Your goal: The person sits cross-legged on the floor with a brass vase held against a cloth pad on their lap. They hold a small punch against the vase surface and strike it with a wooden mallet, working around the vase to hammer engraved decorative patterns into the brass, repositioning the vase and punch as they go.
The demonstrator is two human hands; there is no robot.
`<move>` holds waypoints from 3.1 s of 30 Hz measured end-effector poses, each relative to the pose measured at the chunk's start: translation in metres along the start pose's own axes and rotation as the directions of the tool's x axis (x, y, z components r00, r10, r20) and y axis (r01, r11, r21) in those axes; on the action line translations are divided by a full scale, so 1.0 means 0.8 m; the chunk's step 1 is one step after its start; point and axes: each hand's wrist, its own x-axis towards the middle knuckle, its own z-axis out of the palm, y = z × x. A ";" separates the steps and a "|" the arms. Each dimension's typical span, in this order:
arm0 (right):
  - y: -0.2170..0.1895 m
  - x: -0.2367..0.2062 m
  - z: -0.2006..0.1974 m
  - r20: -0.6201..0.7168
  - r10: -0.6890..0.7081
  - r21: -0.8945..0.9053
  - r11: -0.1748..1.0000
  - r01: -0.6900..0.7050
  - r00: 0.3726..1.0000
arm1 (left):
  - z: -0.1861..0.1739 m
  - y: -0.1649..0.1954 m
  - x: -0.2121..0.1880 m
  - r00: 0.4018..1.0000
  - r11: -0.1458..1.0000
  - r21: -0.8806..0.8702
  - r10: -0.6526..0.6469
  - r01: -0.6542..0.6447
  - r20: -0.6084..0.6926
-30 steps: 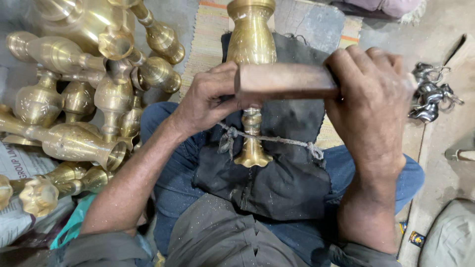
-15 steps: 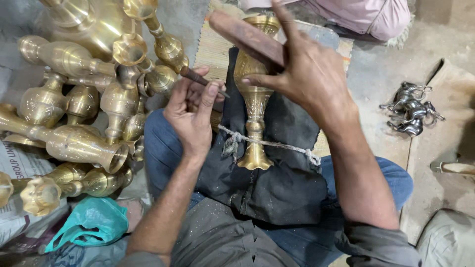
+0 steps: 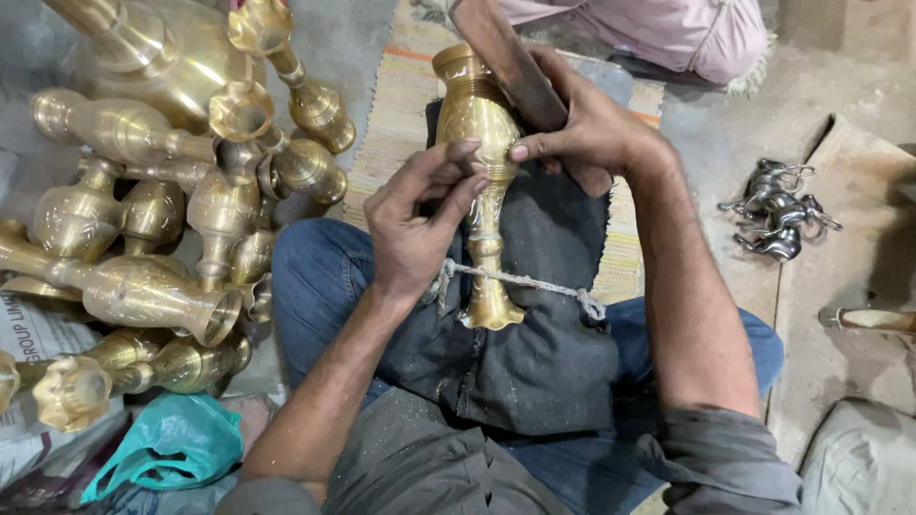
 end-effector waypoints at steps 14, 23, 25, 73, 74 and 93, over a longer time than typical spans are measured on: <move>-0.113 -0.107 0.006 -0.105 -0.543 -0.945 0.315 0.086 0.833 | 0.002 0.004 0.008 0.992 0.987 0.105 0.120 -0.123 0.040; -0.147 -0.121 0.020 0.000 -0.531 -0.997 -0.065 -0.040 0.848 | 0.008 0.015 0.007 0.999 0.985 0.169 -0.041 0.039 0.010; -0.145 -0.123 0.018 -0.002 -0.529 -0.995 -0.080 -0.052 0.848 | 0.009 0.017 0.009 0.998 0.984 0.168 -0.056 0.053 0.017; -0.143 -0.120 0.022 -0.135 -0.466 -0.971 0.238 -0.023 0.874 | 0.017 0.018 0.000 0.998 0.979 0.200 -0.025 0.034 -0.049; -0.145 -0.120 0.023 -0.119 -0.437 -0.991 0.104 -0.081 0.891 | 0.017 0.018 0.000 0.998 0.981 0.191 -0.011 0.022 -0.060; -0.137 -0.129 0.021 -0.142 -0.465 -0.956 0.293 0.001 0.874 | 0.019 0.017 -0.010 0.999 0.975 0.223 -0.007 0.017 -0.046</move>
